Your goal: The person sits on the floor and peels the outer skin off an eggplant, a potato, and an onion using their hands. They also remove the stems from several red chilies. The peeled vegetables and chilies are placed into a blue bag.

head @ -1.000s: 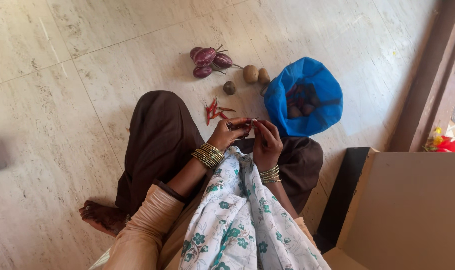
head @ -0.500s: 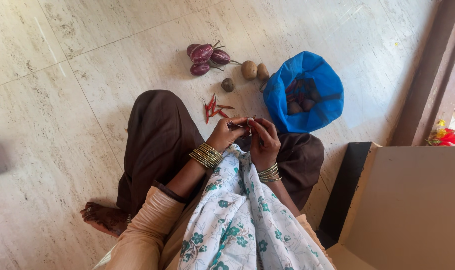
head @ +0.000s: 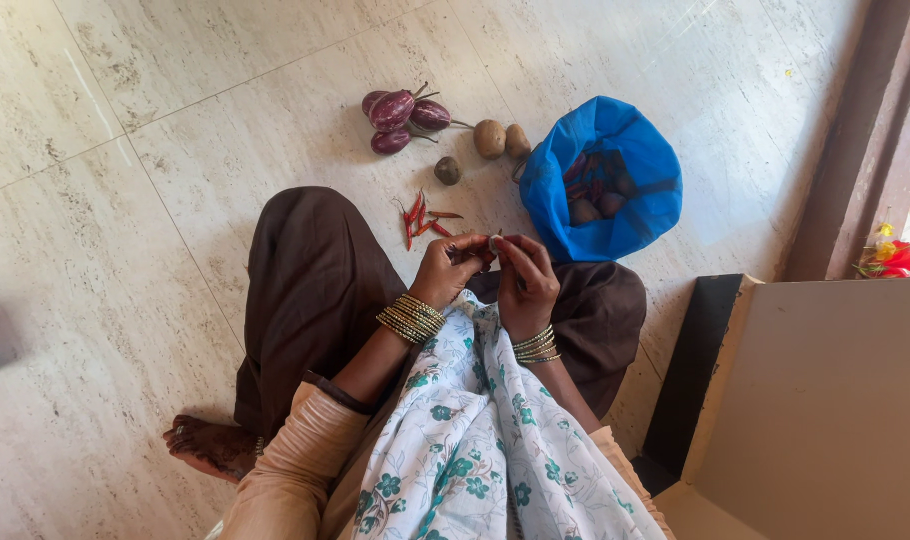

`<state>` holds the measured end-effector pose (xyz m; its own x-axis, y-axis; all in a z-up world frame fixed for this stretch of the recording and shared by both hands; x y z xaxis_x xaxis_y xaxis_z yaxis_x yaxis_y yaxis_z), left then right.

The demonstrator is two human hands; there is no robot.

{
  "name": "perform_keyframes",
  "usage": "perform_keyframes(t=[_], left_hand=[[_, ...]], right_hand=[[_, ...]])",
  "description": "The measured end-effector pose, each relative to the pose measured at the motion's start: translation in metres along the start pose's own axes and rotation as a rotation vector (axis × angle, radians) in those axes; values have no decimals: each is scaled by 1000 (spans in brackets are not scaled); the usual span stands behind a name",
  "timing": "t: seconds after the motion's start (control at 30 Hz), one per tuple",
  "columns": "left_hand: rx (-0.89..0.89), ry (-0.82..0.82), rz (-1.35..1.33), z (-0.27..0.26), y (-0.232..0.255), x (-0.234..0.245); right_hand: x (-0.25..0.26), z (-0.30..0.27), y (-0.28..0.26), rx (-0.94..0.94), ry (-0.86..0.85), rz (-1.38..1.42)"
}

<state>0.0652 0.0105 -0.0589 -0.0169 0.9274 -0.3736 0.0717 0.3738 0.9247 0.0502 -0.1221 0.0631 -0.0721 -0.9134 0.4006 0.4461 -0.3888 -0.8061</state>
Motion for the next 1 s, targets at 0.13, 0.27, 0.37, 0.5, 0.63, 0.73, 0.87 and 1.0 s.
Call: perform_keyframes(t=[0.13, 0.27, 0.37, 0.5, 0.63, 0.73, 0.87, 1.0], left_hand=[[-5, 20, 38, 1, 4, -2], [50, -27, 136, -2, 0, -7], [2, 22, -2, 1, 2, -4], [3, -8, -28, 2, -5, -3], [75, -41, -93, -1, -12, -7], [83, -41, -82, 2, -3, -6], [20, -117, 62, -1, 10, -15], [9, -90, 140, -5, 12, -15]], right_hand=[[-2, -4, -2, 9, -27, -14], [3, -4, 6, -14, 22, 37], [1, -4, 7, 5, -12, 23], [3, -3, 7, 20, -8, 30], [7, -3, 9, -4, 23, 36], [5, -2, 5, 22, -18, 13], [7, -2, 5, 32, -12, 38], [6, -3, 14, 30, -3, 3]])
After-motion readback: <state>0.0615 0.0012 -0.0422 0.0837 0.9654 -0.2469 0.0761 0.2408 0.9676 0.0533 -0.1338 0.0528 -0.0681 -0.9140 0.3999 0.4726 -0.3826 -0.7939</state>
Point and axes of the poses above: each hand's wrist, its own z-axis towards the middle knuckle, its own x-axis out of the back of the hand, y = z × x, the point moved 7 cm from there along z, towards the middle knuckle, and after that the axes turned 3 degrees about -x, right-handed, at the moved point
